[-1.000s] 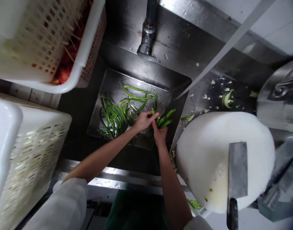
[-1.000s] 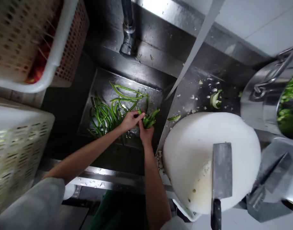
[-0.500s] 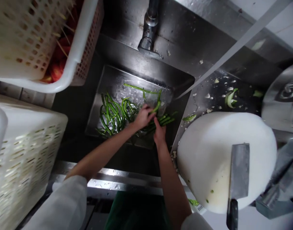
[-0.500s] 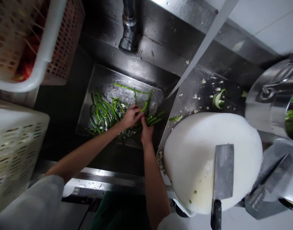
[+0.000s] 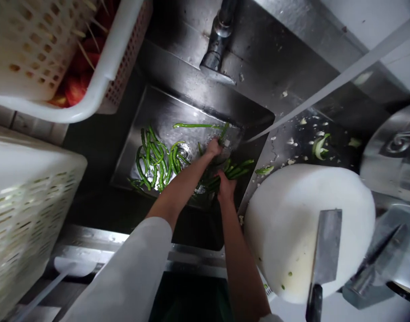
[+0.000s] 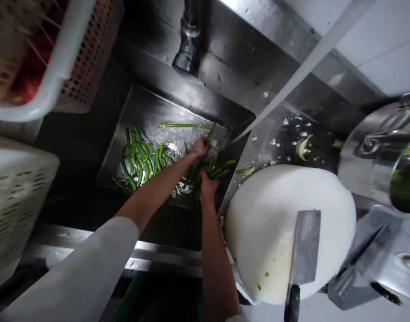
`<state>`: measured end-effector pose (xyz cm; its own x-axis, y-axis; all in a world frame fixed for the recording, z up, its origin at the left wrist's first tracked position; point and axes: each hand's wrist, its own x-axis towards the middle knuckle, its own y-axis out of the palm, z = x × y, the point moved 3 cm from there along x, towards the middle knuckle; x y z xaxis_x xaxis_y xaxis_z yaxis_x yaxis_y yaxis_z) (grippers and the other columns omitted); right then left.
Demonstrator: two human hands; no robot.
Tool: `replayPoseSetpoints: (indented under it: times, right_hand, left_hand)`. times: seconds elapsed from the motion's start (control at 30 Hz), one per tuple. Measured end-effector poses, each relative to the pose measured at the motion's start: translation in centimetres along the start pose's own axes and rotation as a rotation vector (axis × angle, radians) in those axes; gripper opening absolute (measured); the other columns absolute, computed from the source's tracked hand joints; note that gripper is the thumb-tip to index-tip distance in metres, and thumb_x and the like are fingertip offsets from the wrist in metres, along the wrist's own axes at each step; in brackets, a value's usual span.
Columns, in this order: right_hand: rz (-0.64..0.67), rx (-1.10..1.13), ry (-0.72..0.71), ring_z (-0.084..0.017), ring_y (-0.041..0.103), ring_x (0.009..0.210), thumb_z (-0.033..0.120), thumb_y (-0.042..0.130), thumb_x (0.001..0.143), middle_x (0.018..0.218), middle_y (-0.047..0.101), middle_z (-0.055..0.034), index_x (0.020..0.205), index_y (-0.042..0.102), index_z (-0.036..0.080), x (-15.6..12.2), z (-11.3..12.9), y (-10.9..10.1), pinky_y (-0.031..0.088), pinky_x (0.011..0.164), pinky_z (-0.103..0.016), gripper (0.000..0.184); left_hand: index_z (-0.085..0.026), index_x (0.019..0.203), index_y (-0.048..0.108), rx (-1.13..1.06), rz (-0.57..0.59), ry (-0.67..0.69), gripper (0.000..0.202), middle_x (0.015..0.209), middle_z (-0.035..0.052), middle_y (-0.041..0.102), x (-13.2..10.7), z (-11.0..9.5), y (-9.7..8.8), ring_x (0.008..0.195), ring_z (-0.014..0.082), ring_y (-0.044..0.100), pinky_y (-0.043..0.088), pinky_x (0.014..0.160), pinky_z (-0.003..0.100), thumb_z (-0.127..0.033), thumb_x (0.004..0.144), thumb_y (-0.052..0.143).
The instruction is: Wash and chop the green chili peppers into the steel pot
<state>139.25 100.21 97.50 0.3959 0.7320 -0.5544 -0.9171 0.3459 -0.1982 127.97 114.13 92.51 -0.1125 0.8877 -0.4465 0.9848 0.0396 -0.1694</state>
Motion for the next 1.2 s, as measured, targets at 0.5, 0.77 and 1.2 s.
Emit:
replayPoseSetpoints:
  times: [0.5,0.77,1.2]
  right_hand:
    - [0.120,0.078,0.013,-0.015,0.062,0.059,0.023,0.080,0.056,0.069,0.068,0.0049,0.080,0.065,0.022,-1.3,0.3,2.3,0.055,0.056,-0.029,0.028]
    - [0.177,-0.124,-0.268,-0.022,0.071,0.088,0.027,0.079,0.063,0.086,0.075,-0.0011,0.083,0.071,0.019,-2.2,5.7,1.1,0.059,0.083,-0.038,0.023]
    - [0.289,-0.163,-0.419,-0.019,0.069,0.068,0.033,0.083,0.068,0.081,0.071,-0.0015,0.082,0.065,0.020,-2.8,9.7,3.7,0.063,0.071,-0.039,0.026]
  left_hand:
    - [-0.011,0.113,0.069,0.292,-0.370,-0.145,0.041,0.099,0.0136,0.073,-1.8,2.2,-15.1,0.102,0.0274,0.069,0.052,0.093,0.037,-0.048,0.095,0.061]
    - [-0.017,0.142,0.052,0.177,-0.233,0.178,0.047,0.122,0.0128,0.069,-4.6,-0.5,-15.0,0.115,0.0274,0.065,0.045,0.107,0.042,-0.024,0.096,0.056]
    - [-0.020,0.110,0.071,0.048,0.133,0.511,0.034,0.116,0.0098,0.070,-13.8,3.3,-10.2,0.109,0.0264,0.067,0.051,0.102,0.046,-0.009,0.079,0.063]
